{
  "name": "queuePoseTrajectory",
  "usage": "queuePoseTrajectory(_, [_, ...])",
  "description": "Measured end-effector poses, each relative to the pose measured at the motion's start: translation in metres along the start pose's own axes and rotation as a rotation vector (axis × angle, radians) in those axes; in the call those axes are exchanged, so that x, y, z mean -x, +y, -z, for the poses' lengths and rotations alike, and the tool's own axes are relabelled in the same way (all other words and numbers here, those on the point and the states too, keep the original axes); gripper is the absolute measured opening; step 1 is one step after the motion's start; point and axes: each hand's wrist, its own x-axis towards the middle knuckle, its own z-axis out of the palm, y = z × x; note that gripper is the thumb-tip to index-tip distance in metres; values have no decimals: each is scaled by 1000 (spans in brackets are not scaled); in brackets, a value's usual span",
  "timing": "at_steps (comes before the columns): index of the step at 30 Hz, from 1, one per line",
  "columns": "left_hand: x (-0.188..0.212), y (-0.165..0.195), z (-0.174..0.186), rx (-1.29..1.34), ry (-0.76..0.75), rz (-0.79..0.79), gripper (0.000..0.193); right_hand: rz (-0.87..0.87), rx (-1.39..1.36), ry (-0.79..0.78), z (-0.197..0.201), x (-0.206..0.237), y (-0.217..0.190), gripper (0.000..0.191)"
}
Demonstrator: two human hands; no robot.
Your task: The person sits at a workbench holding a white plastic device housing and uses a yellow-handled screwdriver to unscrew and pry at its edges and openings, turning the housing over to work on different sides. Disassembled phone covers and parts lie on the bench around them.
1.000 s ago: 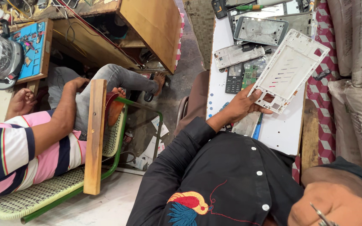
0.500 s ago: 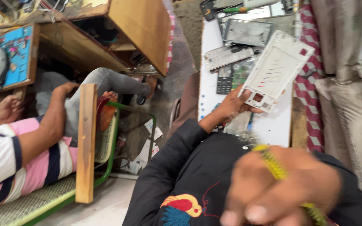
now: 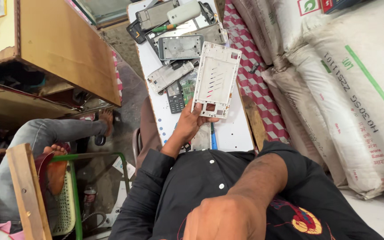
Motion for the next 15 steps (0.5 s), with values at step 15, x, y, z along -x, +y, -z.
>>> queuePoseTrajectory(15, [-2,-5,3,-28,27,-29,57,300,427,45,3,3,-14,41])
